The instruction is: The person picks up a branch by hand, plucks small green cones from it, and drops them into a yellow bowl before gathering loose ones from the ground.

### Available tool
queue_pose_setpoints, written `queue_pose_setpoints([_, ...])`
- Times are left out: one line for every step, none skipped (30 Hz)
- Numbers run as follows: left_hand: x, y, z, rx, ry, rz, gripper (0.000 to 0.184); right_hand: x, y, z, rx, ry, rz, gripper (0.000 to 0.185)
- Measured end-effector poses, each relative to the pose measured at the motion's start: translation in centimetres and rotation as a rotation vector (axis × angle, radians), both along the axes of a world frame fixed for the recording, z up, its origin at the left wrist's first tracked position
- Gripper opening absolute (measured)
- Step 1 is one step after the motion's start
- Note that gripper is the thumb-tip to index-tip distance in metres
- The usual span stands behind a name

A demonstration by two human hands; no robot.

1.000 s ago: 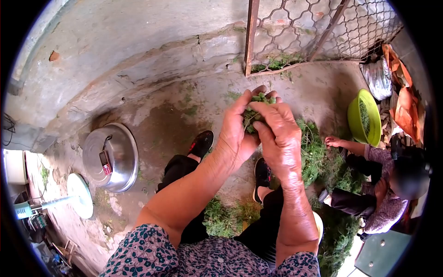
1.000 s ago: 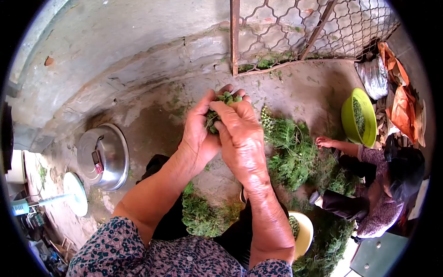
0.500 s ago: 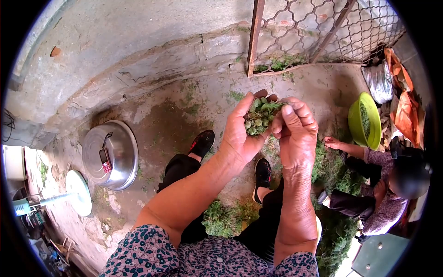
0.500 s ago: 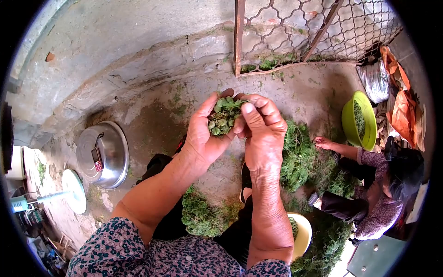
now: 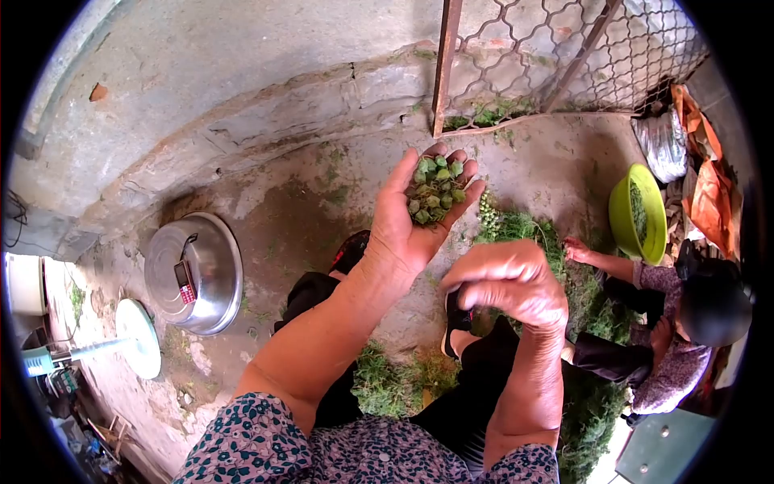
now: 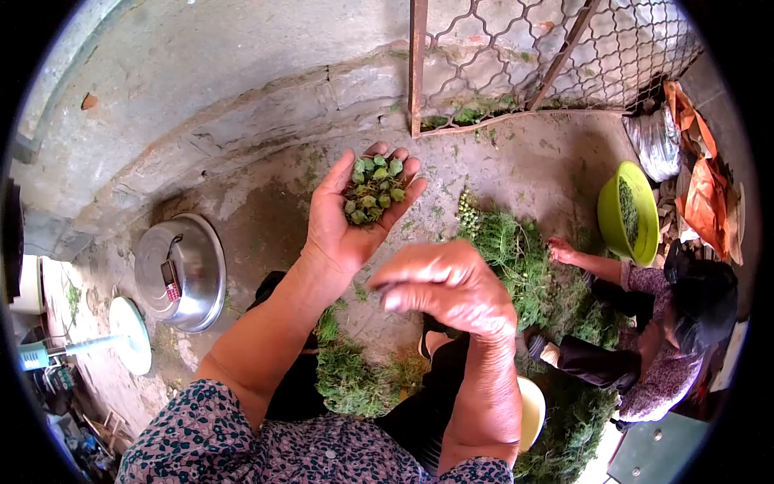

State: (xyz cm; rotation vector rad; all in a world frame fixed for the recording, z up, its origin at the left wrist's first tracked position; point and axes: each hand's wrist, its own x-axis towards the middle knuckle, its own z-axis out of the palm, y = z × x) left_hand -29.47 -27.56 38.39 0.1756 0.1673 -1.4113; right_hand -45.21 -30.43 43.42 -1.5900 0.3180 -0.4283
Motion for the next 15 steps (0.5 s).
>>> queue_pose_setpoints([-0.1, 0.0, -0.2, -0.026, 0.009, -0.01, 0.032, -0.3, 0.2, 0.2, 0.167, 0.083, -0.114, 0.013])
queue_pose_setpoints([-0.2, 0.0, -0.2, -0.033, 0.021, -0.022, 0.034, 0.0, 0.2, 0.2, 0.144, 0.121, -0.328, 0.011])
queue_pose_setpoints([-0.4, 0.0, -0.2, -0.032, 0.023, -0.029, 0.034, 0.6, 0.1, -0.7, 0.079, 0.007, -0.495, 0.012])
queue_pose_setpoints([-0.6, 0.0, -0.2, -0.044, 0.015, -0.033, 0.034, 1.0, 0.0, -1.4, 0.039, 0.006, -0.582, 0.016])
queue_pose_setpoints([-0.8, -0.1, -0.2, -0.057, 0.006, -0.038, 0.034, 1.3, -0.1, -2.1, -0.001, 0.004, -0.67, 0.02])
queue_pose_setpoints([-0.8, -0.1, -0.2, -0.065, -0.008, -0.061, 0.035, 1.7, -0.1, -2.9, -0.046, 0.017, -0.698, 0.024])
queue_pose_setpoints([-1.0, -0.1, -0.2, -0.064, -0.008, -0.066, 0.035, 2.1, -0.1, -3.4, -0.09, 0.03, -0.723, 0.028])
queue_pose_setpoints([-1.2, -0.1, -0.2, -0.055, -0.024, -0.067, 0.036, 2.2, -0.1, -3.4, -0.291, 0.082, -0.74, 0.033])
queue_pose_setpoints([-1.4, -0.1, -0.3, -0.046, -0.04, -0.067, 0.036, 2.2, -0.1, -3.5, -0.289, 0.082, -0.742, 0.033])
queue_pose_setpoints([-1.5, -0.2, -0.3, -0.043, -0.041, -0.068, 0.036, 2.2, -0.3, -3.8, -0.335, 0.104, -0.757, 0.034])
queue_pose_setpoints([-1.6, -0.2, -0.3, -0.027, -0.039, -0.06, 0.037, 2.2, -0.4, -4.0, -0.382, 0.126, -0.77, 0.034])
queue_pose_setpoints([-1.6, -0.3, -0.4, -0.012, -0.038, -0.05, 0.037, 1.9, -0.7, -4.4, -0.39, 0.122, -0.728, 0.031])
queue_pose_setpoints([-1.5, -0.3, -0.4, -0.011, -0.039, -0.049, 0.037, 1.7, -0.7, -4.1, -0.389, 0.121, -0.727, 0.031])
queue_pose_setpoints([-1.5, -0.3, -0.4, -0.03, 0.0, -0.057, 0.037, 1.5, -0.5, -3.5, -0.131, 0.062, -0.699, 0.027])
queue_pose_setpoints([-1.5, -0.3, -0.5, -0.048, 0.039, -0.065, 0.037, 1.3, -0.5, -3.0, 0.126, 0.003, -0.663, 0.023])
